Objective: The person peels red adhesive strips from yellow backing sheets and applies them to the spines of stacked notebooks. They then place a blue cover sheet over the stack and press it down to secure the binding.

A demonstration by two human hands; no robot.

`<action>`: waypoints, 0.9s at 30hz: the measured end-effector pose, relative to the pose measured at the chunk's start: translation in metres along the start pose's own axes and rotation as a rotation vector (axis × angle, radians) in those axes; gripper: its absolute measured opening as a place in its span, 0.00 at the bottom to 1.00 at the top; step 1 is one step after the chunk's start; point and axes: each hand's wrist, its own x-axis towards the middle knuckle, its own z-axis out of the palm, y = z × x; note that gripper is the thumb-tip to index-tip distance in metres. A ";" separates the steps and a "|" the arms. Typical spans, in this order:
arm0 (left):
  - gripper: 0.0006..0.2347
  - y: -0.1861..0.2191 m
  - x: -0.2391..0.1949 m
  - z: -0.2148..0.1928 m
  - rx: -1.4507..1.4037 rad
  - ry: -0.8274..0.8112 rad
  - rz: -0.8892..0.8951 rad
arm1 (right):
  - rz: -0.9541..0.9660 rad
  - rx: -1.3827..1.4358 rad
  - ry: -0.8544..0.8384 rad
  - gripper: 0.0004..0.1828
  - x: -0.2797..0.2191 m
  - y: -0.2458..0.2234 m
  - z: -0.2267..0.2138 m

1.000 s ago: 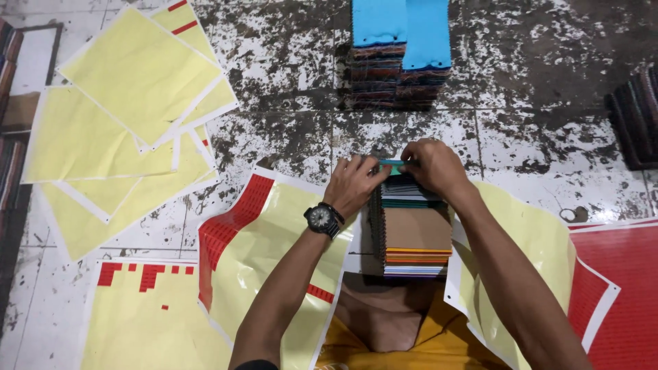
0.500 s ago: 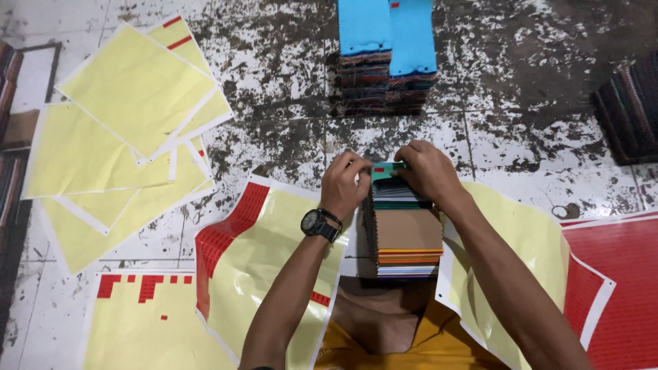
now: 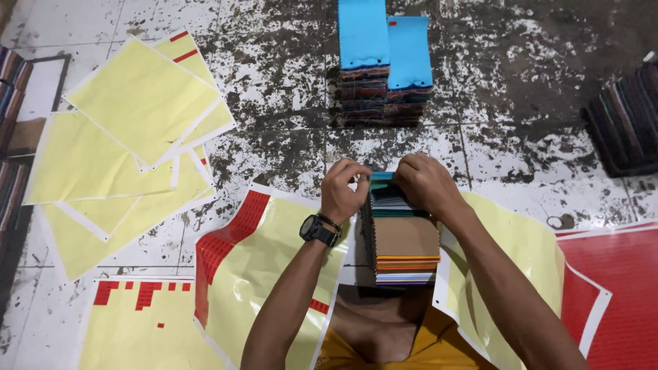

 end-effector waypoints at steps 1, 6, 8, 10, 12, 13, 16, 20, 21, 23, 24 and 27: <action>0.08 0.003 0.005 0.000 -0.001 0.010 -0.001 | -0.009 -0.003 -0.002 0.08 0.002 -0.004 -0.014; 0.15 0.025 0.018 -0.010 -0.467 -0.455 -0.232 | 0.183 0.354 -0.476 0.07 0.010 -0.020 -0.070; 0.18 0.009 0.016 0.002 -0.428 -0.547 -0.276 | 0.223 0.406 -0.546 0.12 0.019 -0.026 -0.089; 0.22 0.001 0.016 0.009 -0.383 -0.640 -0.315 | 0.263 0.459 -0.610 0.18 0.029 -0.028 -0.099; 0.25 0.000 0.013 0.010 -0.397 -0.679 -0.423 | 0.273 0.316 -0.800 0.32 0.037 -0.029 -0.101; 0.25 -0.002 0.009 0.009 -0.397 -0.677 -0.427 | 0.270 0.317 -0.803 0.32 0.042 -0.030 -0.101; 0.25 -0.008 0.002 0.005 -0.443 -0.670 -0.426 | 0.204 0.276 -0.900 0.42 0.053 -0.030 -0.097; 0.26 -0.043 -0.020 0.032 -0.463 -0.682 -0.389 | 0.160 0.277 -0.934 0.58 0.058 -0.027 -0.085; 0.26 -0.059 -0.031 0.048 -0.457 -0.721 -0.405 | 0.143 0.259 -0.943 0.62 0.058 -0.026 -0.084; 0.26 -0.025 -0.015 0.017 -0.405 -0.745 -0.415 | 0.113 0.236 -0.949 0.61 0.061 -0.028 -0.085; 0.26 -0.007 -0.006 0.002 -0.352 -0.767 -0.420 | 0.080 0.209 -0.950 0.60 0.062 -0.029 -0.086; 0.26 0.007 0.003 -0.002 -0.405 -0.777 -0.448 | 0.015 0.105 -1.005 0.57 0.061 -0.026 -0.077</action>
